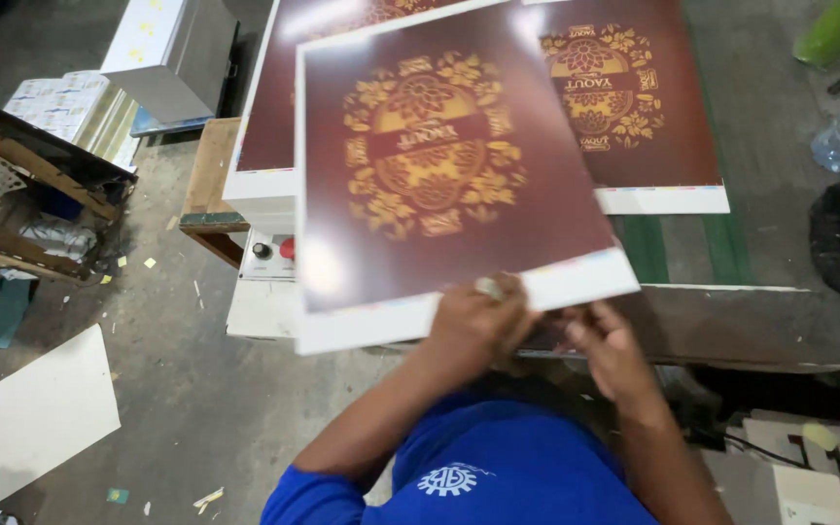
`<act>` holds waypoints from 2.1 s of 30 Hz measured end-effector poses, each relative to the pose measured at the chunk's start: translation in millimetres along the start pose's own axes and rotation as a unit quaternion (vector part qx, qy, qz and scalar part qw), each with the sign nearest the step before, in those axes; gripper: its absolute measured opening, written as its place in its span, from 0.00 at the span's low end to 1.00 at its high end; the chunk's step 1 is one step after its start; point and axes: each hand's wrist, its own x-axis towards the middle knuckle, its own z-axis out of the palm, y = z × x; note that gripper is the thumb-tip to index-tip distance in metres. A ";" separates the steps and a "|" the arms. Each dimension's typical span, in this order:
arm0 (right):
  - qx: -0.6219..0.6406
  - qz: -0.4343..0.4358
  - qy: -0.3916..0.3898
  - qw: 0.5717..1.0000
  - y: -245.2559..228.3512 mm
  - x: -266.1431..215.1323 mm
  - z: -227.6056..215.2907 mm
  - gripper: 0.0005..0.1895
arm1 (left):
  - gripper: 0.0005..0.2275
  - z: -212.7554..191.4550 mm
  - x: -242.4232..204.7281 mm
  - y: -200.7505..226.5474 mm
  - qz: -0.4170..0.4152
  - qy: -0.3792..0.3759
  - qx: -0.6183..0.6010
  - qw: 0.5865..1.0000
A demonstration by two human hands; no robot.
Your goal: The person repeatedly picks up large, maroon-colored printed sheets with gold designs from a pile on a table and places them onto a stack. The camera is extremely shaky throughout the process, making the view unstable.
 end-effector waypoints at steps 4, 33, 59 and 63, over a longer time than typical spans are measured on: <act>0.058 -0.054 -0.137 0.987 -2.0 -0.3 13.5 0.26 | 0.22 6.6 9.2 13.7 0.047 -0.066 -0.043 0.996; 0.035 -0.097 0.276 0.956 10.4 -87.5 -142.7 0.22 | 0.10 -64.3 70.8 -238.7 -0.068 -0.043 0.236 0.968; -0.039 0.024 0.064 0.997 -11.0 10.9 -0.5 0.27 | 0.11 9.6 4.8 -14.1 -0.002 -0.004 0.056 0.998; 0.089 -0.013 -0.005 0.996 -14.3 10.9 28.3 0.22 | 0.17 41.7 9.2 0.4 0.055 -0.056 0.055 0.995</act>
